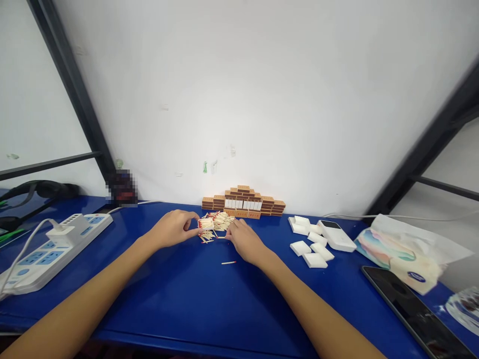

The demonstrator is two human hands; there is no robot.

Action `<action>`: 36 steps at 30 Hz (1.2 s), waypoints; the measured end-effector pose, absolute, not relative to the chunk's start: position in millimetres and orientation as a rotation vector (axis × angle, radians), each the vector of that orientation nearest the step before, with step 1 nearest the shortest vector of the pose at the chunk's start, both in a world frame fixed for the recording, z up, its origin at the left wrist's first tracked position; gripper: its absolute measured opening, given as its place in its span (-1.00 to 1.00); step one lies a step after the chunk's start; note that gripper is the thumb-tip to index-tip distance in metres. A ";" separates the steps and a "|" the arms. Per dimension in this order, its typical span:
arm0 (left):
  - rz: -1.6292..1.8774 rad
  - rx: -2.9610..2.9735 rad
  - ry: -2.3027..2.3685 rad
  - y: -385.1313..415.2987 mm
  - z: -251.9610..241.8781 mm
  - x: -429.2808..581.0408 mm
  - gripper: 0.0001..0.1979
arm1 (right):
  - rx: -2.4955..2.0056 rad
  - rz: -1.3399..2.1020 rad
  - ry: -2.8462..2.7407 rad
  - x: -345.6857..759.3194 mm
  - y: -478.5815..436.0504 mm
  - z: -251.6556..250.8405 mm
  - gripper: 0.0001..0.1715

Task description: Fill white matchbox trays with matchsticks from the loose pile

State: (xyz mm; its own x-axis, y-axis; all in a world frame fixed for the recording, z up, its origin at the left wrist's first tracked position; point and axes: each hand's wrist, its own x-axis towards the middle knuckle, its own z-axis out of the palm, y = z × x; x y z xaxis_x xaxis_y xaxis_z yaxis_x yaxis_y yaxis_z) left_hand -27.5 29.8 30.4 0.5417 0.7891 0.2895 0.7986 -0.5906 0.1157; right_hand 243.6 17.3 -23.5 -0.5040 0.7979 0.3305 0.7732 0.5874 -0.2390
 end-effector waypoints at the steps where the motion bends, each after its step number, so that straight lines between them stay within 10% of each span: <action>1: -0.490 -2.736 -1.410 29.3 30.1 -26.9 -0.65 | -1.244 0.064 -2.392 246.9 16.9 -21.1 -0.84; 36: -0.733 -2.965 -1.243 17.3 15.3 -6.2 -0.65 | -1.023 0.021 -2.266 235.1 -13.1 13.7 -0.85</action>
State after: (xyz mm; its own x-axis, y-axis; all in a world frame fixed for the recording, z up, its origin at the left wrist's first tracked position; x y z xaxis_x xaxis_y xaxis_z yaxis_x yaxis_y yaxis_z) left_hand -6.2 17.3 15.3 0.6191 0.7083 0.3391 0.6393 -0.7054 0.3061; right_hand 235.1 -13.1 13.7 -0.4895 0.6777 0.5487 0.6674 0.6961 -0.2644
